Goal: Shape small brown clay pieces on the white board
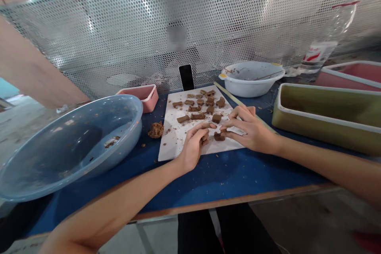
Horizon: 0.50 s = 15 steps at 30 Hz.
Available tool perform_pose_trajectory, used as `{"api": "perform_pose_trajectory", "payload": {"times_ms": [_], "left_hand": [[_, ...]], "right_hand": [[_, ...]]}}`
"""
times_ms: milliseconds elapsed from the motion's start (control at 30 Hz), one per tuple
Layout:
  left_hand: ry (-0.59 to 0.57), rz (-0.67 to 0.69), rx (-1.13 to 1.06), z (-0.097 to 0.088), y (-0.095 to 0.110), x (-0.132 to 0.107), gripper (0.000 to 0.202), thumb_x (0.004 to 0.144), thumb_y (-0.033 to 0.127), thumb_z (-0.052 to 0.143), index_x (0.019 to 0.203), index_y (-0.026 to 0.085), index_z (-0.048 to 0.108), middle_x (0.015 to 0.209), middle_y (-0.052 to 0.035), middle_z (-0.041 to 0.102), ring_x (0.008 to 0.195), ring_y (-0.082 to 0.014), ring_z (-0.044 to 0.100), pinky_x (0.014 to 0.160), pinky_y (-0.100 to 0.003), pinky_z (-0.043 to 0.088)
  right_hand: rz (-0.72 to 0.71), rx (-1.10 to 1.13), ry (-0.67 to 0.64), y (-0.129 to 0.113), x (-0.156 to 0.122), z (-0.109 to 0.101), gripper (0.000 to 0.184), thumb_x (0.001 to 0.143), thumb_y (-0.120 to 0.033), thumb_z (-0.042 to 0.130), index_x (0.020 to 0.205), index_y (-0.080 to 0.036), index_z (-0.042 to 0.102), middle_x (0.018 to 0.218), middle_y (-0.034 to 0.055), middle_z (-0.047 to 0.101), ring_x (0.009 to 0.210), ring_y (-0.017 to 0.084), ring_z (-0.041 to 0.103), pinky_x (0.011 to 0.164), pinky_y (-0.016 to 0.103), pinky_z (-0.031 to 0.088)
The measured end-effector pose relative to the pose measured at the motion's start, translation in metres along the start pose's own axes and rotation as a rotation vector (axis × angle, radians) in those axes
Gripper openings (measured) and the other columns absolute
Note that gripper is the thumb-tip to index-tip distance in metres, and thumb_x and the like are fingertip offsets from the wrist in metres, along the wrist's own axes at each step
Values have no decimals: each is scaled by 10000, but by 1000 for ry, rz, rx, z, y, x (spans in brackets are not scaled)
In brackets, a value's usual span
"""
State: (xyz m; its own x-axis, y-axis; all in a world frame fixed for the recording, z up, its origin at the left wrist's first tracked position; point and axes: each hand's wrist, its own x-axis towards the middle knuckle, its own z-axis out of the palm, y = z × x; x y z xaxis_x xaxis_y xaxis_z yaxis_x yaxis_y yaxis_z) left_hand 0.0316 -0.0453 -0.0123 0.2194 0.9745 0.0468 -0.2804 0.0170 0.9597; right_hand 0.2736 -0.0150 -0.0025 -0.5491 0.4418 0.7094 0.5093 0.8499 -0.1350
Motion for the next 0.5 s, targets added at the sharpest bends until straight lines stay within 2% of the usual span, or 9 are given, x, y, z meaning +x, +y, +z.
{"api": "perform_pose_trajectory", "payload": {"times_ms": [133, 233, 367, 500], "left_hand": [[3, -6, -5, 2, 2, 0, 218, 839, 388, 758, 927, 192, 795, 704, 39, 368, 690, -153, 308, 649, -332, 256], [-1, -9, -5, 1, 2, 0, 210, 842, 395, 755, 905, 196, 782, 710, 39, 358, 688, -153, 303, 650, -334, 251], [8, 42, 68, 0, 1, -4, 205, 883, 402, 732, 947, 213, 780, 713, 39, 360, 680, -162, 309, 662, -344, 267], [108, 182, 320, 1, 4, -10, 231, 953, 428, 782, 1062, 225, 801, 814, 4, 543, 750, -180, 426, 733, -349, 356]], "right_hand": [[-1, -6, -50, 1, 0, 0, 330, 1193, -356, 588, 936, -232, 755, 1016, 66, 633, 985, 240, 601, 915, 450, 382], [59, -17, -94, 1, 0, 1, 263, 1196, -360, 557, 1048, -248, 744, 1068, 86, 639, 1026, 269, 631, 916, 465, 433], [98, -44, -91, 0, -2, 4, 139, 1155, -361, 626, 1225, -280, 715, 1122, 102, 648, 1061, 309, 654, 926, 503, 498], [77, -23, -92, -2, -4, 5, 183, 1125, -297, 669, 1288, -286, 752, 1133, 97, 651, 1083, 305, 681, 926, 492, 504]]}}
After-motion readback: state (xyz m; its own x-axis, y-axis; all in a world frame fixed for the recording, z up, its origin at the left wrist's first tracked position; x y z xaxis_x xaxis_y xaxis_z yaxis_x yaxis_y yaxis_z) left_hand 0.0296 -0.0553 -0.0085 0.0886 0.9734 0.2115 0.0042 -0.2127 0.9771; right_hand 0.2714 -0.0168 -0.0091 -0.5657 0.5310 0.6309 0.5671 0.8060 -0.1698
